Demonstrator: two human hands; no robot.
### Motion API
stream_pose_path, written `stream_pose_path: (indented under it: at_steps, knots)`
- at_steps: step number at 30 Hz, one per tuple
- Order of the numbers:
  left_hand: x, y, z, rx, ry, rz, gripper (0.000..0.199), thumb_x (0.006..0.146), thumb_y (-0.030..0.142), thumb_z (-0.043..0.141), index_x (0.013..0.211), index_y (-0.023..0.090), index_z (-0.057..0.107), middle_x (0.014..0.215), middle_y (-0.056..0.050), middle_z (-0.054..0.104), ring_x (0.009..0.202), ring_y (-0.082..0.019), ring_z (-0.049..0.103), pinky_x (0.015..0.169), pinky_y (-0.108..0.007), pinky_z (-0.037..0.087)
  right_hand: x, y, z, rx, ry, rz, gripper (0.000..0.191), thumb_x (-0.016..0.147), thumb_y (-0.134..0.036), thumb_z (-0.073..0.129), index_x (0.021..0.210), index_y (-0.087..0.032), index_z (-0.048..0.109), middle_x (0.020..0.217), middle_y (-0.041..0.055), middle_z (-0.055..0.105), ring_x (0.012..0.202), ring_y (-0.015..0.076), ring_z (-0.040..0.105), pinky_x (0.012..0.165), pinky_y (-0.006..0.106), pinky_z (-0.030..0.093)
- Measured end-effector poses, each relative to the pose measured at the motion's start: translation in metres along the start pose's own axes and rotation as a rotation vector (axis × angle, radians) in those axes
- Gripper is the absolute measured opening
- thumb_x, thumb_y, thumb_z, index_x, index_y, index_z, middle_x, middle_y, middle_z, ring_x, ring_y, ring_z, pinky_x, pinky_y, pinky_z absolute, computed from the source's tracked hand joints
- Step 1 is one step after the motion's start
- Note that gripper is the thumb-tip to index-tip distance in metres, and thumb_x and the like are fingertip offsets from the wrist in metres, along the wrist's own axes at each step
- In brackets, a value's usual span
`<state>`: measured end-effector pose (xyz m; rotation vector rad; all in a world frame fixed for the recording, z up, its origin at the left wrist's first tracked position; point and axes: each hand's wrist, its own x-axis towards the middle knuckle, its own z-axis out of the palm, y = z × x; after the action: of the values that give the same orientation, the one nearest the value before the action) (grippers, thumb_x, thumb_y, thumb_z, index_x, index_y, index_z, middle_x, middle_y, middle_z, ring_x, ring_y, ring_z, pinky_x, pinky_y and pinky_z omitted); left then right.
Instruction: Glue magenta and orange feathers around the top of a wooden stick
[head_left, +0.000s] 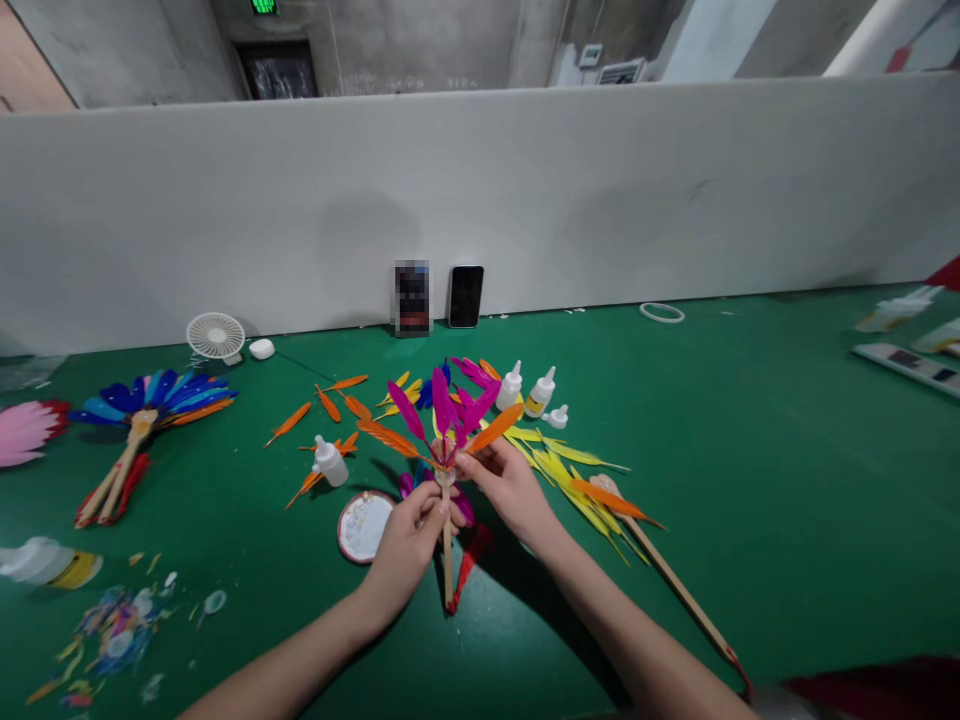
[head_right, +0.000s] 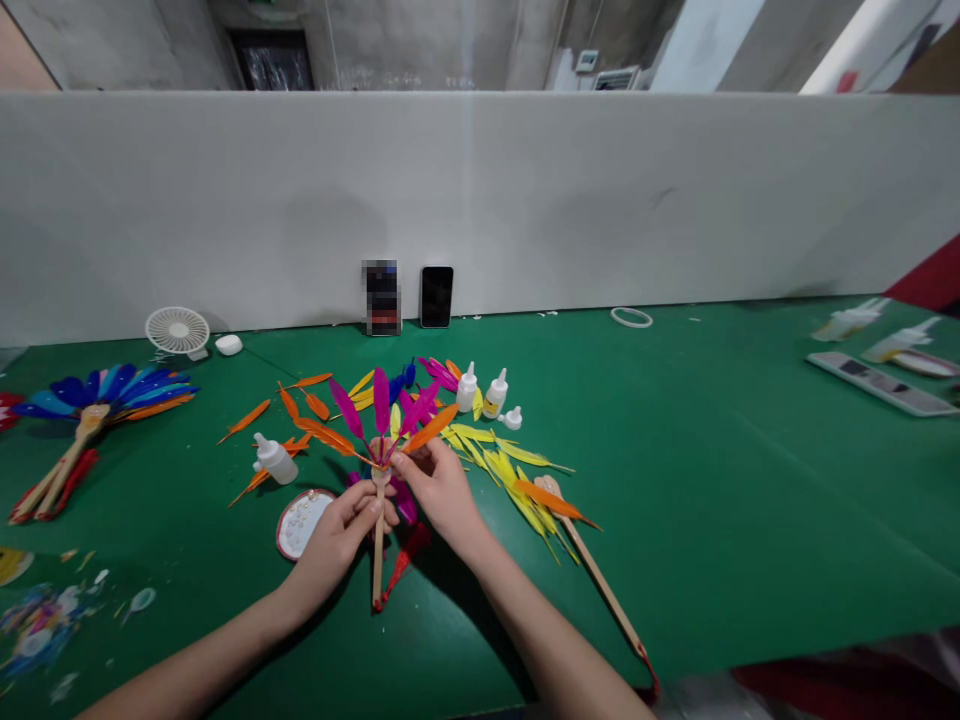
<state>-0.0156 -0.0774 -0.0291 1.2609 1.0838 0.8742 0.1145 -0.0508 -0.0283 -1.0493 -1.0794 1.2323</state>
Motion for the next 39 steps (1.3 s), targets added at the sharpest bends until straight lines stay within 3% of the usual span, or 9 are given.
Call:
stream_pose_path:
  at_steps: [10, 33, 39]
  knots:
    - [0.0009, -0.0017, -0.0014, -0.014, -0.026, -0.02, 0.021, 0.072, 0.038, 0.053, 0.073, 0.017, 0.052, 0.064, 0.0, 0.055, 0.06, -0.013, 0.05, 0.057, -0.025, 0.038, 0.0022, 0.0019, -0.0035, 0.086, -0.042, 0.061, 0.026, 0.059, -0.037, 0.071, 0.071, -0.018, 0.059, 0.065, -0.0001, 0.064, 0.06, 0.0146, 0.059, 0.062, 0.029, 0.047]
    - [0.0019, -0.0029, 0.0001, 0.027, -0.027, -0.01, 0.023, 0.073, 0.039, 0.05, 0.073, 0.016, 0.051, 0.06, 0.001, 0.052, 0.057, -0.012, 0.048, 0.057, -0.025, 0.037, 0.0008, 0.0016, 0.0008, 0.05, 0.07, 0.057, 0.034, 0.05, -0.043, 0.073, 0.064, -0.019, 0.054, 0.057, -0.0023, 0.059, 0.055, 0.0137, 0.056, 0.056, 0.028, 0.044]
    - [0.0018, -0.0007, -0.0005, -0.002, -0.024, -0.043, 0.024, 0.07, 0.04, 0.053, 0.074, 0.016, 0.052, 0.063, -0.001, 0.056, 0.059, -0.013, 0.05, 0.058, -0.026, 0.038, 0.0026, 0.0034, -0.0015, 0.088, -0.014, 0.081, 0.031, 0.054, -0.04, 0.072, 0.07, -0.018, 0.057, 0.062, -0.0011, 0.062, 0.057, 0.0128, 0.056, 0.058, 0.027, 0.044]
